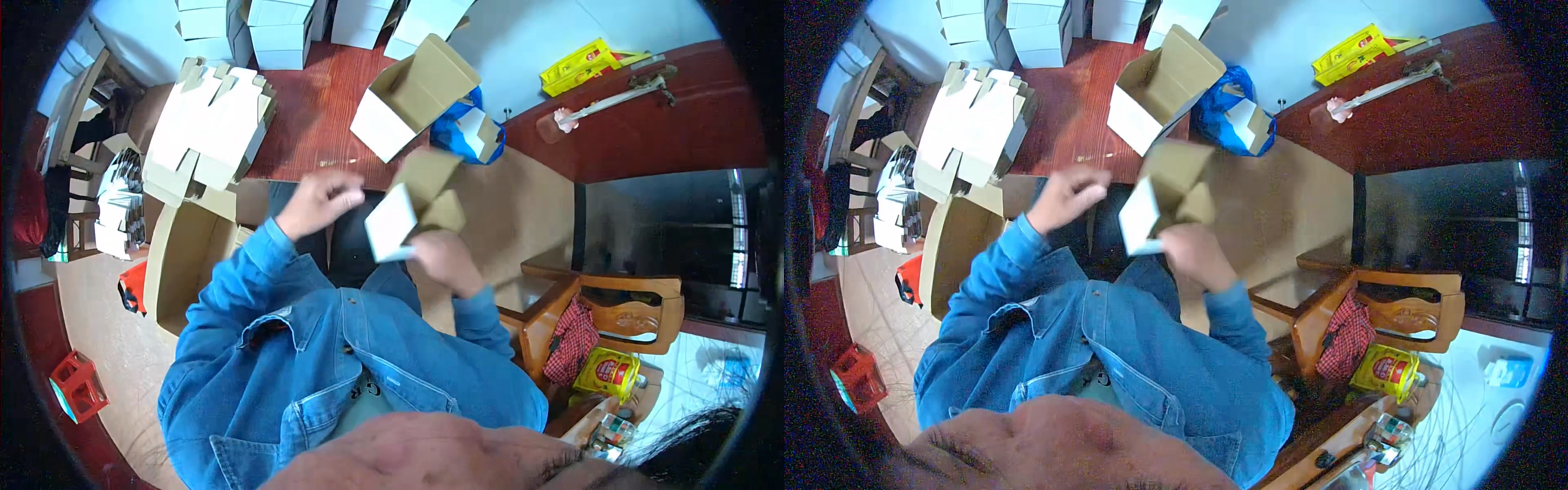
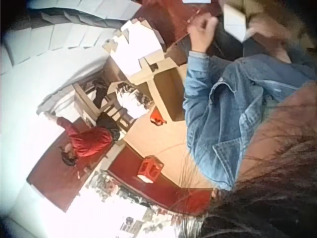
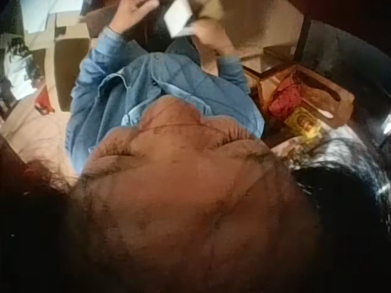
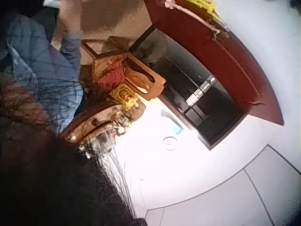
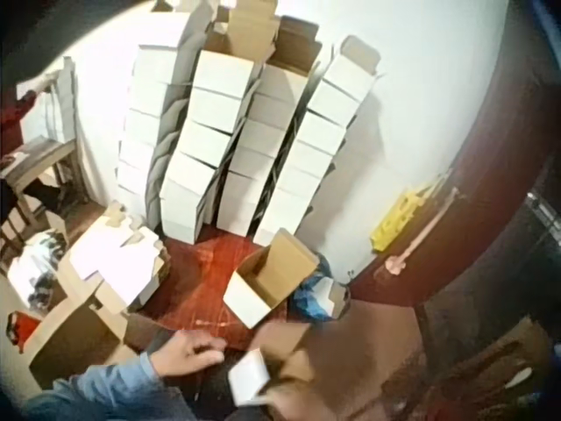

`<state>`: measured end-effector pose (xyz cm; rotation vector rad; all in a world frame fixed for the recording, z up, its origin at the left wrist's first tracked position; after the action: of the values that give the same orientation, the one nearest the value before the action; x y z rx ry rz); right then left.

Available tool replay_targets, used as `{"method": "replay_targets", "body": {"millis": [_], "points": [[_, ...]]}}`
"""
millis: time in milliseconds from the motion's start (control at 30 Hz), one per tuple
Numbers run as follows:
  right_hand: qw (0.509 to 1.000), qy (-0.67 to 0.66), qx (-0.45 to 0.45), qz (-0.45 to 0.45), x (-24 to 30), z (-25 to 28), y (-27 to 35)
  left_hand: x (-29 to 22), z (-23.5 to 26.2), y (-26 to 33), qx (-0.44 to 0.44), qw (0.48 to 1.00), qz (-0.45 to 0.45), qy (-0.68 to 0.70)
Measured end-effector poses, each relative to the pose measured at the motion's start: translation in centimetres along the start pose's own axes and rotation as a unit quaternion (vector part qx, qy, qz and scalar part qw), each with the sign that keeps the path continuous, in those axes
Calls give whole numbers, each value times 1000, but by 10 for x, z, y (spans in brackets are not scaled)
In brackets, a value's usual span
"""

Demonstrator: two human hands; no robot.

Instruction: The person folds flat cardboard sheets into small boxes and inserts, places the inserts inside the boxes, and stacks the assembled boxes on the table by hand.

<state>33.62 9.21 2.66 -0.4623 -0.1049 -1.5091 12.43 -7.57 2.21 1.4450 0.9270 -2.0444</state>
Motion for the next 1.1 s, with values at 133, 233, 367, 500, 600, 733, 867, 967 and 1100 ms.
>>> {"method": "replay_targets", "body": {"millis": [133, 233, 367, 500, 600, 733, 867, 967, 1100], "points": [[965, 109, -191, -144, -15, 98, -6, -23, 21, -83, -147, 966, -162, -137], [906, 27, -377, -190, -4, 140, -46, -48, 13, -132, -189, 943, -201, -187], [846, 26, -531, -39, 6, 138, -123, -41, 0, -165, -206, 931, -178, -243], [902, 28, -425, -76, 7, 110, -179, -21, -7, -174, -191, 930, -168, -265], [933, 128, -337, -18, -8, 88, -187, -16, -2, -175, -226, 928, -180, -236], [954, 165, -252, -2, -9, 79, -194, -11, 4, -171, -238, 939, -141, -206], [965, 184, -187, -20, -3, 78, -205, -12, 5, -167, -238, 949, -111, -174], [966, 215, -134, -47, -4, 72, -216, -13, 6, -163, -253, 948, -124, -149], [969, 215, -121, -30, 1, 73, -223, -8, 9, -162, -238, 948, -120, -175]]}}
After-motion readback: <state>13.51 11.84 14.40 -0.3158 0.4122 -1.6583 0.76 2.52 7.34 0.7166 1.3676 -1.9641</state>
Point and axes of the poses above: each hand's wrist, its own y-axis away from the middle knuckle, its own z-axis out of the back of the hand, x = y × z, the point moved 5 cm from there along -y, towards the middle knuckle, and after that the axes turned 12 degrees about -x, right-handed, at the moved point
